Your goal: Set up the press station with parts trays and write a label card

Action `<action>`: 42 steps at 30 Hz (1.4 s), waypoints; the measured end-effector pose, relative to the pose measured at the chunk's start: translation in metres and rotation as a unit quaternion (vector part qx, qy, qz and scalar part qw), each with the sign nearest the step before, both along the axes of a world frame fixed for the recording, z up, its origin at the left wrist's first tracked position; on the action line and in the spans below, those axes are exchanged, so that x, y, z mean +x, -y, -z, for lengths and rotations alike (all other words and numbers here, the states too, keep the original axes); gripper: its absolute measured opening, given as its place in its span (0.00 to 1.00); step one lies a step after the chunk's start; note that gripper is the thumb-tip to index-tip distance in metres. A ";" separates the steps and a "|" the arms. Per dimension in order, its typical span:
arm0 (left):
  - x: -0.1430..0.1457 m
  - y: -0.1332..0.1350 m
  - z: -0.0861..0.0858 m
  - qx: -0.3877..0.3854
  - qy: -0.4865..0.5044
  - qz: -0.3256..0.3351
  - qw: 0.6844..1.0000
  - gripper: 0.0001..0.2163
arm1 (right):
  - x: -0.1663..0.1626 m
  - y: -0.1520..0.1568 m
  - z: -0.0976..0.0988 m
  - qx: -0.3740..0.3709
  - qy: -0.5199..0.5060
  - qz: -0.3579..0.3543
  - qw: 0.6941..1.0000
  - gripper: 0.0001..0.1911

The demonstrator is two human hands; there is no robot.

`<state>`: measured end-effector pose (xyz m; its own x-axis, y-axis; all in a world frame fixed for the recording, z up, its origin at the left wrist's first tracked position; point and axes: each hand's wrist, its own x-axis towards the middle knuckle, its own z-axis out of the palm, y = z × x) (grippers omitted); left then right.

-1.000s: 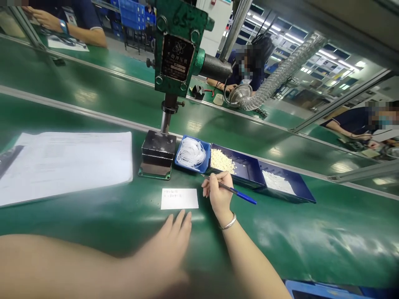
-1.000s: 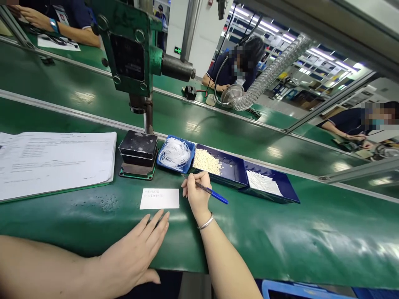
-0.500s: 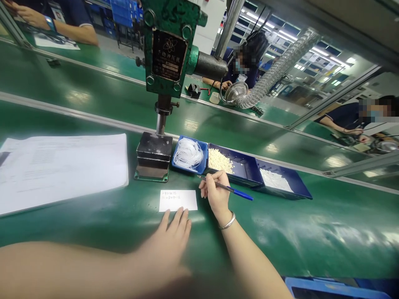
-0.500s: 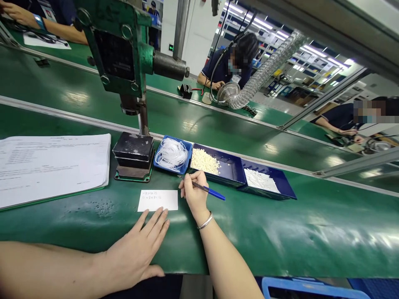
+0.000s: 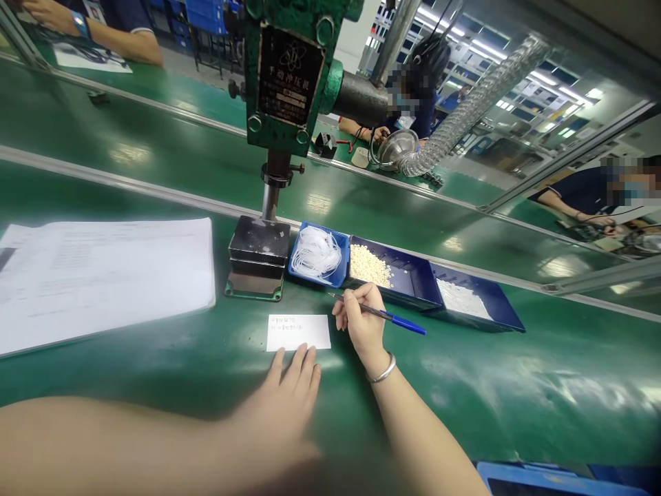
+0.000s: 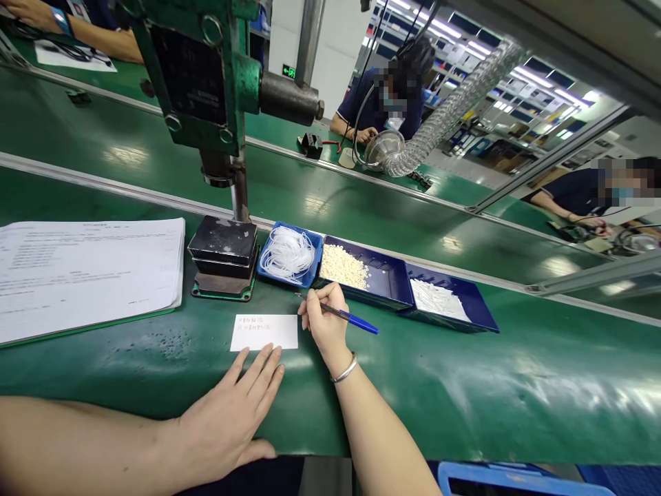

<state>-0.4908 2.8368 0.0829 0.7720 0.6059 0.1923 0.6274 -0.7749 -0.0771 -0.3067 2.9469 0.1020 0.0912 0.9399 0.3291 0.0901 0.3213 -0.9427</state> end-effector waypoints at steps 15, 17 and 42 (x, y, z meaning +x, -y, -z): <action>-0.001 -0.001 -0.006 -0.025 0.022 0.003 0.999 0.40 | 0.000 0.003 0.001 -0.009 0.011 -0.011 1.000 0.14; 0.000 -0.001 -0.004 -0.035 0.010 0.001 0.999 0.41 | 0.000 0.003 0.000 -0.007 0.011 -0.014 1.000 0.14; -0.009 0.000 -0.005 -0.040 0.000 -0.007 0.999 0.49 | -0.008 0.003 -0.003 -0.032 0.035 -0.019 0.999 0.15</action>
<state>-0.4999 2.8366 0.0878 0.7633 0.6301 0.1428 0.6381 -0.7698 -0.0141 -0.3143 2.9436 0.1051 0.0342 0.9616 0.2723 0.1459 0.2647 -0.9532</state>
